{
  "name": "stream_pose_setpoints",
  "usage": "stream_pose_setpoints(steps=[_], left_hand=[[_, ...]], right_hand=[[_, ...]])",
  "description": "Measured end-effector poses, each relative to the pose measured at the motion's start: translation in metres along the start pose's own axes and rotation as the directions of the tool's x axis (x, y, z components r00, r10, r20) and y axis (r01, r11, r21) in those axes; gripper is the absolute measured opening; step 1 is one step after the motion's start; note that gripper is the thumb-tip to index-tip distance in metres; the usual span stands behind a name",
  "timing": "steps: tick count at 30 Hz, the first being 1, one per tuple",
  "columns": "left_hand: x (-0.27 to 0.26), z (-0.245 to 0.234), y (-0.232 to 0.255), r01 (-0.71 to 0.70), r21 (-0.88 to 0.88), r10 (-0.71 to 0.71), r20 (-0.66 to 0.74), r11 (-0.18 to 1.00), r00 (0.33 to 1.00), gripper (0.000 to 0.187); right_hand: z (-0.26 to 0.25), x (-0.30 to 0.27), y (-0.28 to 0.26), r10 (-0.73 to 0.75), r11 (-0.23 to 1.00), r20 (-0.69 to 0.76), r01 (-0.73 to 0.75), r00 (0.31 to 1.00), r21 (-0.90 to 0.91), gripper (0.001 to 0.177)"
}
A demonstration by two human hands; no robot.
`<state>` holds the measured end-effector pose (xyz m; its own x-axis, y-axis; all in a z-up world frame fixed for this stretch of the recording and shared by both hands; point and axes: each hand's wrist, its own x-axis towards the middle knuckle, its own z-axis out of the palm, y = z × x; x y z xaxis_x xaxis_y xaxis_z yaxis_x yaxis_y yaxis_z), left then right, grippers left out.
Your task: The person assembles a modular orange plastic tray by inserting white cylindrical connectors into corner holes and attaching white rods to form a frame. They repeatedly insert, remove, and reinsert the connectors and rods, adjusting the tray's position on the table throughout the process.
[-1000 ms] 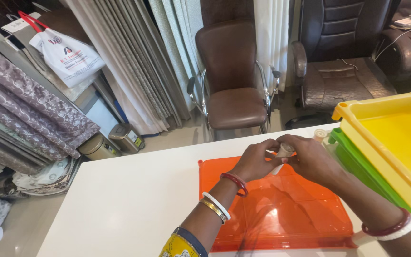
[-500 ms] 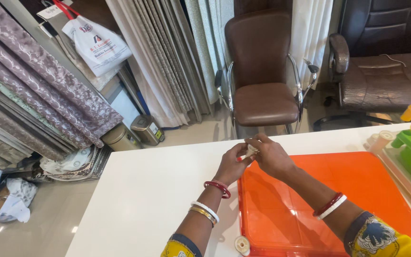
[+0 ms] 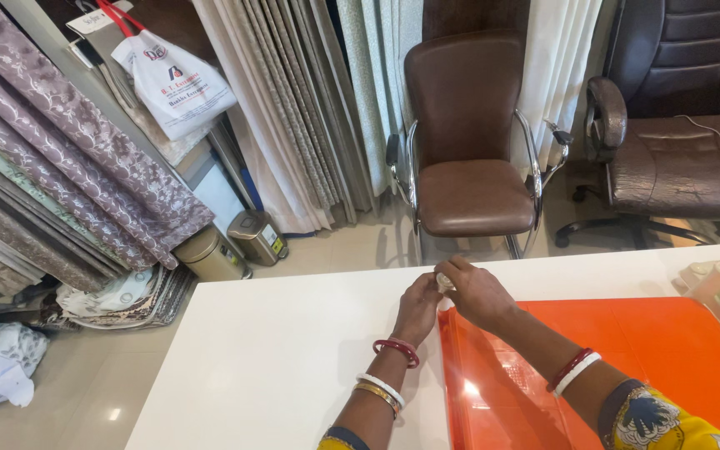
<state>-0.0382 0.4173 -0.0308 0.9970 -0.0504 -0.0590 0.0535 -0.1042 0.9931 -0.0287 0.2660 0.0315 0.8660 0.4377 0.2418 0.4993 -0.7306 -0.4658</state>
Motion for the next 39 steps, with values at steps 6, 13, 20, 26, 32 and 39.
stream_pose_setpoints(steps=[6, 13, 20, 26, 32, 39], left_hand=[[0.013, 0.002, -0.023, -0.040, 0.057, 0.041, -0.010, 0.998, 0.999, 0.035], [0.011, 0.003, -0.028, -0.034, 0.028, 0.035, -0.023, 0.999, 0.999, 0.035], [0.009, 0.006, -0.025, -0.034, 0.095, 0.040, -0.067, 0.995, 0.997, 0.036], [0.006, 0.002, -0.014, -0.073, 0.076, 0.079, -0.092, 0.994, 0.993, 0.042], [0.002, 0.001, -0.002, -0.043, 0.102, 0.053, -0.090, 0.994, 0.995, 0.035], [0.002, 0.001, -0.005, -0.120, 0.073, 0.127, -0.093, 0.990, 0.988, 0.038]], right_hand=[[0.011, 0.008, 0.009, 0.041, 0.998, 0.060, -0.038, 0.997, -0.049, 0.031], [0.014, 0.007, 0.007, 0.041, 0.997, 0.068, -0.037, 0.997, -0.069, 0.034], [0.013, 0.010, 0.000, 0.102, 0.989, 0.059, -0.094, 0.993, -0.114, 0.027], [0.012, 0.015, -0.004, 0.085, 0.960, 0.058, -0.066, 0.995, -0.272, 0.029], [0.011, 0.016, -0.006, 0.124, 0.956, 0.110, -0.089, 0.986, -0.279, 0.034], [0.008, 0.017, -0.011, 0.144, 0.925, 0.089, -0.102, 0.986, -0.366, 0.031]])
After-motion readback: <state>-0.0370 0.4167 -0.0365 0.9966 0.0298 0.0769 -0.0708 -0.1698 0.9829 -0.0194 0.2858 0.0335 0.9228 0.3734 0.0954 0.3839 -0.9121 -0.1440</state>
